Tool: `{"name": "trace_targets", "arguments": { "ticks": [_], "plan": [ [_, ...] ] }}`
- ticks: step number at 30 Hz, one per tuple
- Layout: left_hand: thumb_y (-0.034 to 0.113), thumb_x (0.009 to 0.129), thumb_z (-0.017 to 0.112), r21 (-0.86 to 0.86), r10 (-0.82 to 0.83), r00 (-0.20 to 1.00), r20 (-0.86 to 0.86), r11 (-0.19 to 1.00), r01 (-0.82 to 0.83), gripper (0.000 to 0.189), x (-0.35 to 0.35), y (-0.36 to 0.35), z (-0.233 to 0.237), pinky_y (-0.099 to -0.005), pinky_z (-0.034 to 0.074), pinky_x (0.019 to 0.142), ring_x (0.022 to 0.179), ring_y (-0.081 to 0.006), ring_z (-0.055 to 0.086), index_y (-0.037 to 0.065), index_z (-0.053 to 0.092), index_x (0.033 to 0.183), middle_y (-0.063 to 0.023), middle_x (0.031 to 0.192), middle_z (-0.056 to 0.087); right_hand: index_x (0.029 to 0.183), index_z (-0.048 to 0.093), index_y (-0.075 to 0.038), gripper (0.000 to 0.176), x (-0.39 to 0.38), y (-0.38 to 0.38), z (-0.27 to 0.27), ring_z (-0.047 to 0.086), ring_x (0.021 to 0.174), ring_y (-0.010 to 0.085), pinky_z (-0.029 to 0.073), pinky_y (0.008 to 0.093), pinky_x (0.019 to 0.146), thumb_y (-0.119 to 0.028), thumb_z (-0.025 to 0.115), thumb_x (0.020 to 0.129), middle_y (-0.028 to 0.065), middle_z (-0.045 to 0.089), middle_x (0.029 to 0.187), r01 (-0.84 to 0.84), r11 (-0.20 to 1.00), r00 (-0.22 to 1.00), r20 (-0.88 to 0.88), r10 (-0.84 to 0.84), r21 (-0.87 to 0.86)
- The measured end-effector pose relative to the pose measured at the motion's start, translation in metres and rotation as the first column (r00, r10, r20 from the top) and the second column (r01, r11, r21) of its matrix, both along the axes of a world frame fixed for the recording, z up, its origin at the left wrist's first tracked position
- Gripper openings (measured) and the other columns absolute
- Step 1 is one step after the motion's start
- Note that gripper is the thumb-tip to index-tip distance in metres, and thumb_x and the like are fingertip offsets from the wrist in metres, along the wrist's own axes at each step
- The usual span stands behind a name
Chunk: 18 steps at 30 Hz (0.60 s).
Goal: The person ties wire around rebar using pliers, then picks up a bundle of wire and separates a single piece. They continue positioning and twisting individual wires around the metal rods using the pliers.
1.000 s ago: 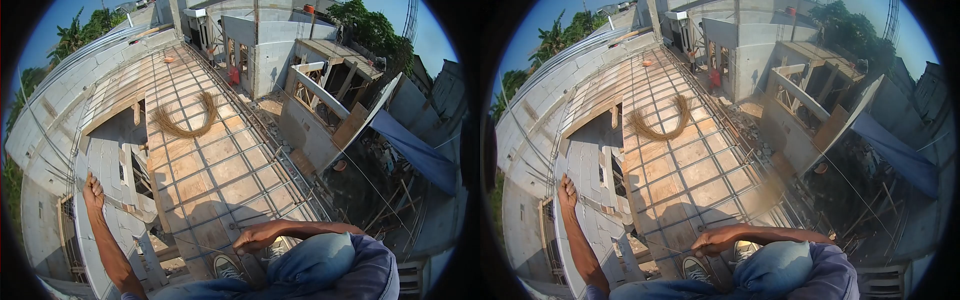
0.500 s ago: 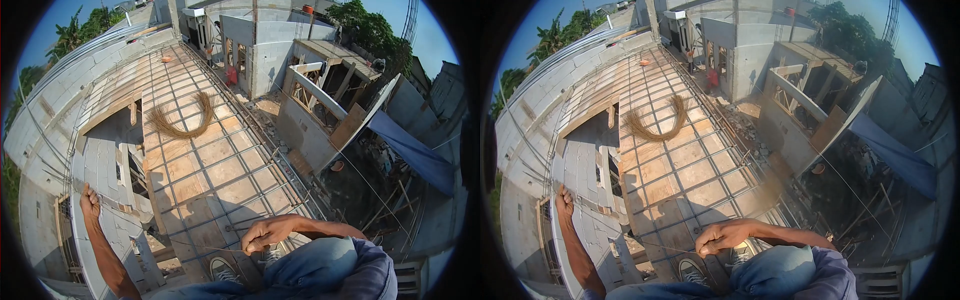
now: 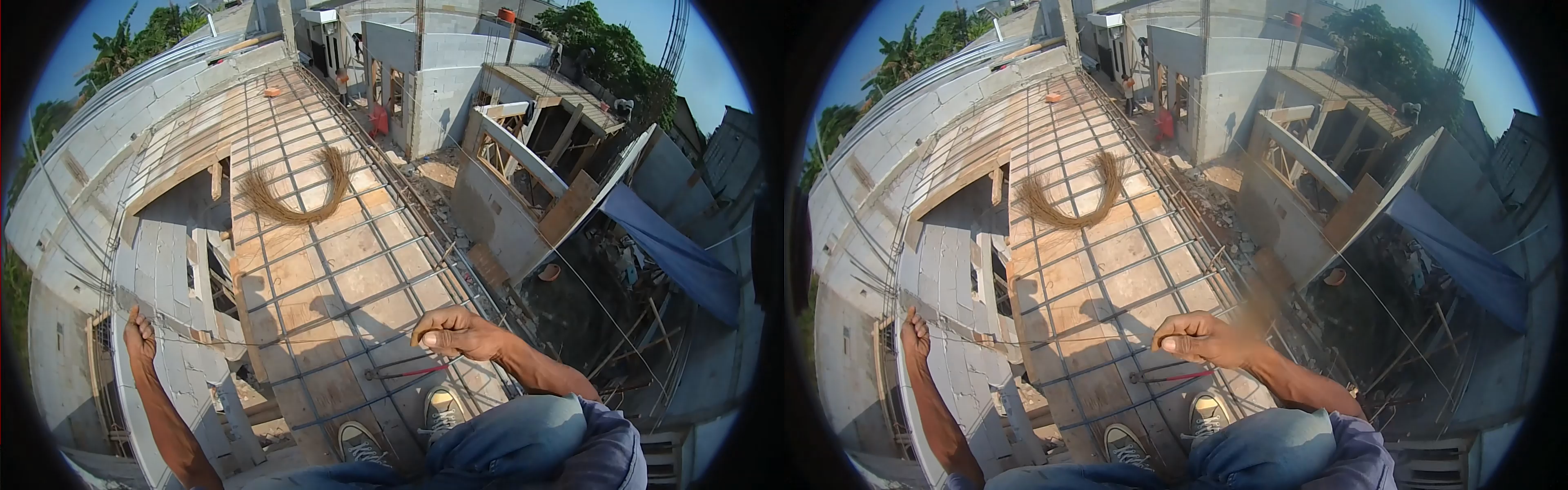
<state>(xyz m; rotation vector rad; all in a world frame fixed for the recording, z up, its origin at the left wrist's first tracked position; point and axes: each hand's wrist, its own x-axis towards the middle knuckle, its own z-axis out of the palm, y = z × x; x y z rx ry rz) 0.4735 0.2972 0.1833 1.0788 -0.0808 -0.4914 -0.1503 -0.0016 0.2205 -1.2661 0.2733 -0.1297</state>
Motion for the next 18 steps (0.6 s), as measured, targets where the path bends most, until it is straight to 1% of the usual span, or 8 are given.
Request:
{"name": "trace_targets", "arguments": {
  "ticks": [1, 2, 5, 7, 11, 13, 15, 18],
  "plan": [
    [0.008, 0.1, 0.032, 0.013, 0.008, 1.0, 0.016, 1.0, -0.008, 0.025, -0.004, -0.005, 0.001, -0.0187, 0.029, 0.035, 0.048, -0.0056, 0.032, 0.002, 0.046, 0.12, 0.0013, 0.069, 0.04, 0.102, 0.06, 0.0, 0.027, 0.004, -0.008, -0.018, 0.042, 0.053, 0.0105, 0.033, 0.0292, 0.049, -0.025, 0.055, 0.096, 0.0012, 0.047, 0.063, 0.001, 1.0, 1.0, -0.007, -0.001, 0.0],
    [0.008, 0.1, 0.032, 0.023, 0.014, 0.999, 0.032, 1.0, -0.015, 0.024, -0.01, -0.01, 0.004, -0.0186, 0.028, 0.034, 0.048, -0.0054, 0.032, 0.002, 0.047, 0.119, 0.0013, 0.07, 0.04, 0.1, 0.06, -0.001, 0.022, 0.01, -0.015, -0.041, 0.045, 0.055, 0.0129, 0.035, 0.0312, 0.05, -0.023, 0.056, 0.095, 0.0049, 0.05, 0.065, 0.029, 0.918, 0.987, -0.135, -0.089, -0.397],
    [0.01, 0.101, 0.034, 0.07, 0.066, 0.995, 0.074, 0.995, -0.071, 0.022, -0.016, -0.022, 0.012, -0.0184, 0.028, 0.034, 0.047, -0.005, 0.031, 0.002, 0.048, 0.115, 0.0017, 0.069, 0.041, 0.091, 0.059, -0.004, 0.012, 0.009, 0.013, -0.058, 0.053, 0.065, 0.0191, 0.039, 0.0371, 0.055, -0.016, 0.057, 0.091, 0.0151, 0.056, 0.073, -0.341, 0.375, 0.911, -0.402, -0.097, -0.862],
    [0.012, 0.101, 0.035, 0.11, 0.054, 0.995, 0.089, 0.992, -0.064, 0.021, -0.013, -0.011, 0.013, -0.0183, 0.028, 0.034, 0.047, -0.0048, 0.031, 0.003, 0.049, 0.114, 0.002, 0.068, 0.04, 0.097, 0.061, 0.002, 0.027, 0.006, 0.017, -0.069, 0.044, 0.056, 0.0137, 0.035, 0.0337, 0.05, -0.023, 0.051, 0.099, 0.0054, 0.049, 0.063, -0.528, 0.605, 0.807, -0.132, 0.575, -0.596],
    [0.018, 0.103, 0.036, 0.111, 0.062, 0.996, 0.059, 0.992, -0.068, 0.023, 0.007, 0.015, 0.003, -0.0181, 0.026, 0.035, 0.047, -0.0042, 0.03, 0.004, 0.051, 0.111, 0.0029, 0.066, 0.04, 0.101, 0.059, 0.003, 0.033, -0.003, 0.0, 0.005, 0.042, 0.055, 0.0115, 0.033, 0.0301, 0.05, -0.028, 0.048, 0.1, -0.0023, 0.046, 0.062, -0.234, 0.972, 0.97, -0.063, 0.234, 0.019],
    [0.02, 0.103, 0.035, 0.065, 0.038, 0.999, 0.037, 0.997, -0.04, 0.025, 0.011, 0.015, -0.001, -0.0183, 0.026, 0.036, 0.048, -0.0042, 0.029, 0.004, 0.052, 0.11, 0.0033, 0.066, 0.039, 0.101, 0.06, 0.0, 0.024, 0.005, -0.021, -0.022, 0.045, 0.055, 0.0136, 0.037, 0.0322, 0.051, -0.022, 0.05, 0.099, 0.0015, 0.052, 0.063, 0.017, 0.994, 0.991, -0.128, -0.031, -0.111],
    [0.02, 0.103, 0.034, 0.082, -0.014, 0.997, 0.069, 0.997, 0.008, 0.025, 0.004, 0.007, 0.005, -0.0185, 0.027, 0.039, 0.048, -0.0043, 0.028, 0.003, 0.052, 0.11, 0.0035, 0.067, 0.039, 0.096, 0.058, -0.004, 0.013, 0.011, -0.023, -0.047, 0.054, 0.059, 0.0188, 0.042, 0.0339, 0.056, -0.016, 0.053, 0.094, 0.0086, 0.057, 0.068, -0.045, 0.692, 0.955, -0.235, -0.183, -0.721],
    [0.019, 0.103, 0.034, 0.118, 0.018, 0.996, 0.092, 0.993, -0.029, 0.027, 0.002, 0.009, 0.014, -0.0182, 0.029, 0.041, 0.048, -0.0046, 0.029, 0.001, 0.051, 0.114, 0.0036, 0.067, 0.039, 0.09, 0.059, -0.003, 0.015, 0.004, 0.0, -0.058, 0.057, 0.07, 0.021, 0.043, 0.0369, 0.064, -0.016, 0.054, 0.094, 0.0094, 0.058, 0.072, -0.504, 0.661, 0.862, -0.273, 0.427, -0.556]
  ]
}}
